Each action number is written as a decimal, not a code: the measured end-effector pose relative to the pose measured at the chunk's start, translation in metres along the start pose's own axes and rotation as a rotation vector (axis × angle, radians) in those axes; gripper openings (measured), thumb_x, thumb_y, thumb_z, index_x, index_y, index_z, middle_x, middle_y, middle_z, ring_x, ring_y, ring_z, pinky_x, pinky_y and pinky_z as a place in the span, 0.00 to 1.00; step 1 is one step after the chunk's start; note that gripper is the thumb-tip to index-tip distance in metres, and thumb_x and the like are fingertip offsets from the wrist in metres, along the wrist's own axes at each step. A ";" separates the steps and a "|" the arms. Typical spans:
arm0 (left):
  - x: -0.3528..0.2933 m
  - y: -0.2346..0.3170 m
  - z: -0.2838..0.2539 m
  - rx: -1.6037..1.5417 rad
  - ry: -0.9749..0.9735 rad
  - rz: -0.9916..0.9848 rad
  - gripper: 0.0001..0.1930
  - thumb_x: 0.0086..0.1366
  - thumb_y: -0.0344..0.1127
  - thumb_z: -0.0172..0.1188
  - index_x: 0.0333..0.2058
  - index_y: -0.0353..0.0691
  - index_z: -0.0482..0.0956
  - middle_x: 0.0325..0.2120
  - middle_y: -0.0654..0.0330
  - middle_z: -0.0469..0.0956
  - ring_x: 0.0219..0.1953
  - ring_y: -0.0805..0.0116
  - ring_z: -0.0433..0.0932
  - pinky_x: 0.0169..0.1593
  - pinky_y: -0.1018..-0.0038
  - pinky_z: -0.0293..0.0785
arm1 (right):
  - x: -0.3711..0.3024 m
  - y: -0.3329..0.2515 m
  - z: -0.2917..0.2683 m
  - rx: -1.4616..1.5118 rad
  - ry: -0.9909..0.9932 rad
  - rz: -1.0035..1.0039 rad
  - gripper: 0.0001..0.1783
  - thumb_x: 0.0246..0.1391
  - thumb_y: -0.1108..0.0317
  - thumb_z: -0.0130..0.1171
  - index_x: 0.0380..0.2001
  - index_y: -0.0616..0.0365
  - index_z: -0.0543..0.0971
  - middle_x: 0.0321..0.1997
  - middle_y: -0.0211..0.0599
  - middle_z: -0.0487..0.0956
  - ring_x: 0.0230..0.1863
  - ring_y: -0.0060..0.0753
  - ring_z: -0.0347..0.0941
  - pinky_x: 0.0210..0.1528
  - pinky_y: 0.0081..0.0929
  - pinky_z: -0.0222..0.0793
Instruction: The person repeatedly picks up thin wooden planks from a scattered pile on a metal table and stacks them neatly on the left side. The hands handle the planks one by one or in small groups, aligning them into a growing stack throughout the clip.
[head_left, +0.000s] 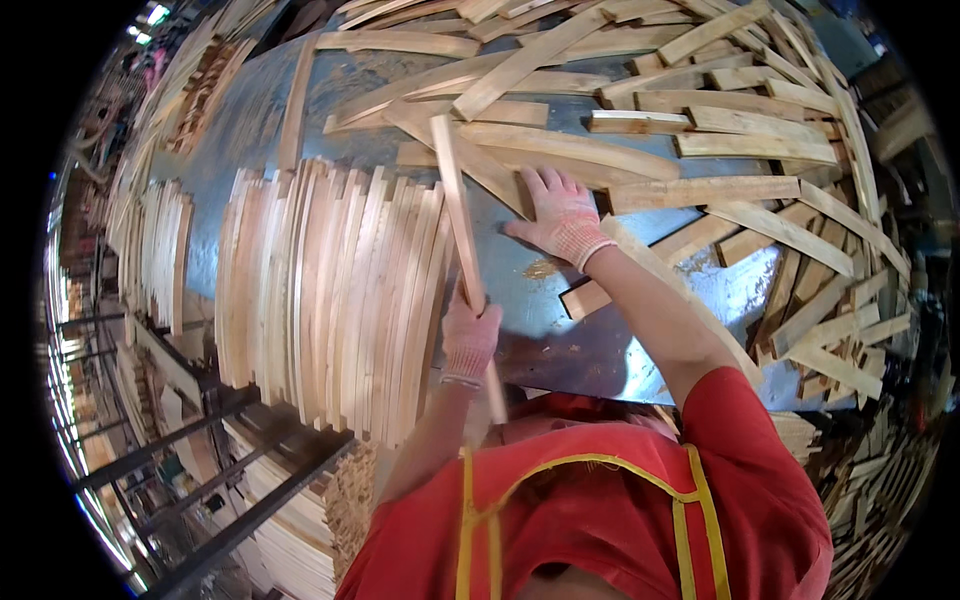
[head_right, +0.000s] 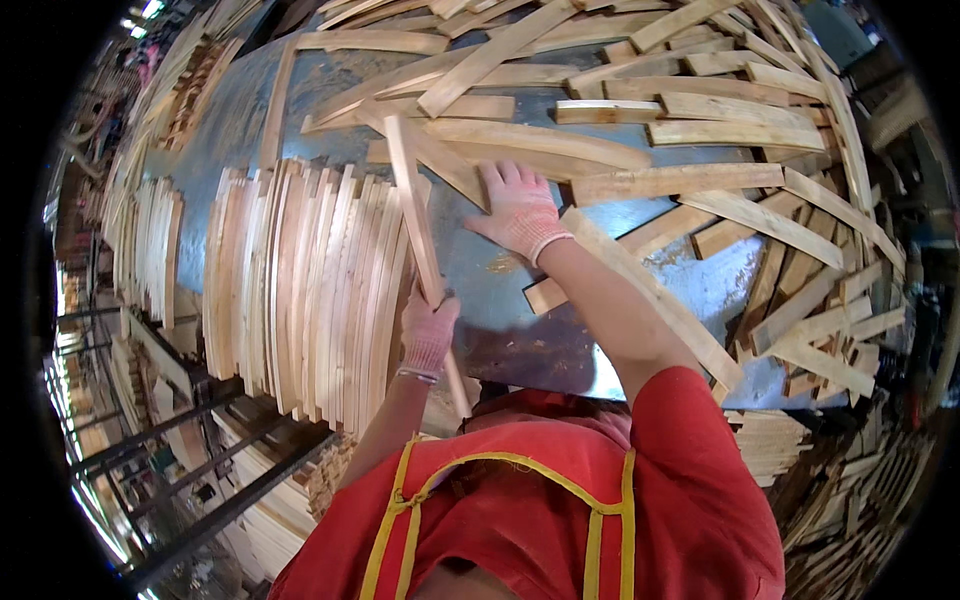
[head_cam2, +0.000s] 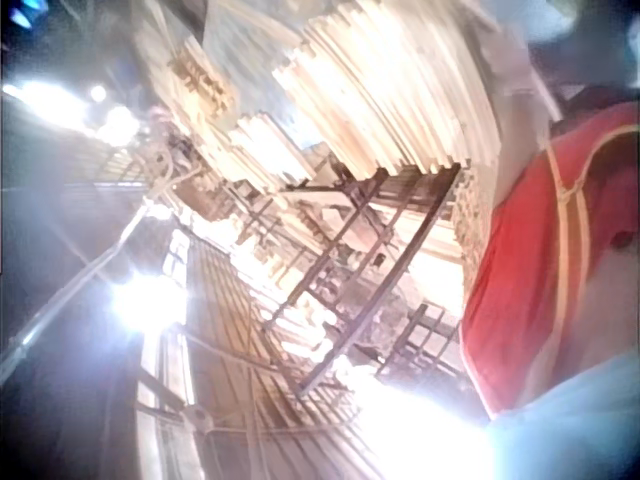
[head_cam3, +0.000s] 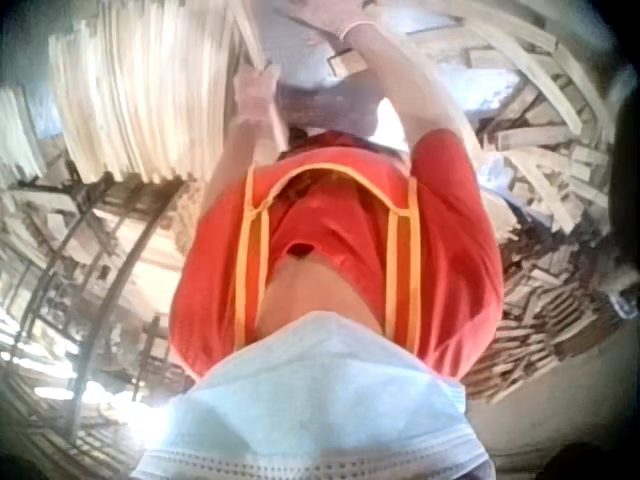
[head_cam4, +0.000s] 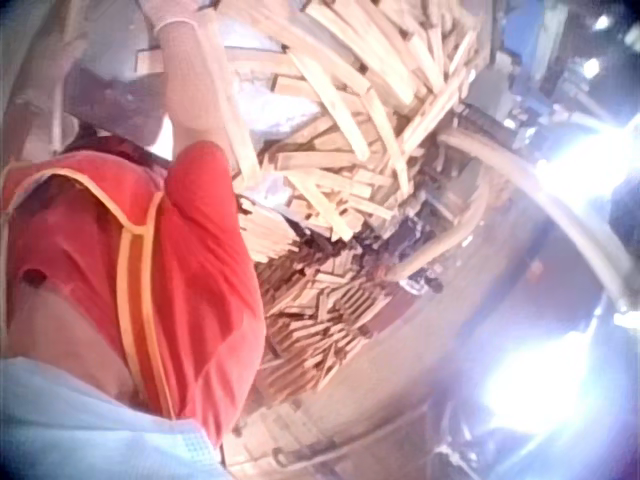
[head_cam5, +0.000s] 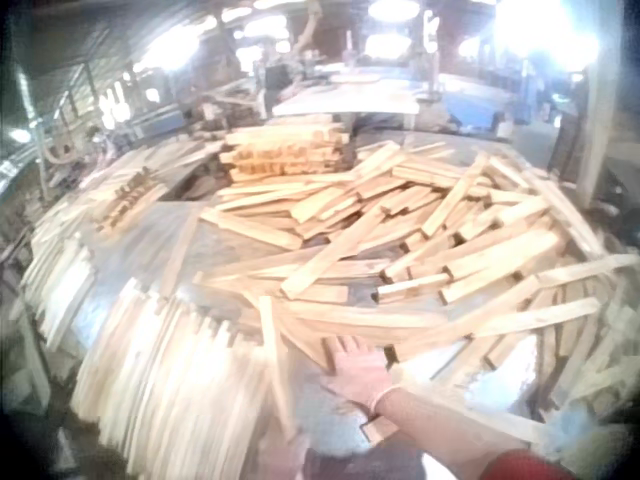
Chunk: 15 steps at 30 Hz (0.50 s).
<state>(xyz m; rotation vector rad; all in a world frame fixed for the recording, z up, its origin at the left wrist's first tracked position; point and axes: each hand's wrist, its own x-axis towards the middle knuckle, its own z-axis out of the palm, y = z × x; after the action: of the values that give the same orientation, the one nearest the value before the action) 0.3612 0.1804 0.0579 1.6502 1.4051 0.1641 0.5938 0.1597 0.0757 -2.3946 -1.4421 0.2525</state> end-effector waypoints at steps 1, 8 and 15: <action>-0.008 0.003 -0.013 0.161 0.100 0.028 0.32 0.60 0.37 0.66 0.65 0.41 0.76 0.53 0.44 0.83 0.49 0.44 0.86 0.56 0.51 0.80 | -0.004 0.008 0.013 -0.023 -0.037 -0.030 0.47 0.55 0.46 0.69 0.73 0.55 0.66 0.69 0.51 0.75 0.68 0.55 0.72 0.68 0.47 0.68; -0.026 -0.083 -0.057 0.875 0.277 0.401 0.34 0.59 0.39 0.69 0.65 0.42 0.74 0.65 0.54 0.71 0.64 0.49 0.73 0.64 0.51 0.70 | -0.039 -0.026 0.021 0.396 -0.275 0.291 0.51 0.56 0.57 0.66 0.79 0.56 0.57 0.63 0.52 0.79 0.63 0.54 0.77 0.66 0.44 0.73; -0.016 -0.092 -0.064 1.008 0.236 0.569 0.37 0.65 0.50 0.67 0.69 0.42 0.69 0.67 0.54 0.68 0.71 0.51 0.66 0.69 0.47 0.65 | -0.161 -0.051 0.044 1.223 -0.430 0.391 0.52 0.52 0.60 0.68 0.77 0.63 0.57 0.52 0.59 0.84 0.53 0.47 0.83 0.54 0.35 0.80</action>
<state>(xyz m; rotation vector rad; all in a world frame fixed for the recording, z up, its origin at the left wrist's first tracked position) 0.2513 0.1939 0.0357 2.9342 1.2007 -0.0536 0.4617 0.0479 0.0502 -1.5440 -0.5483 1.3448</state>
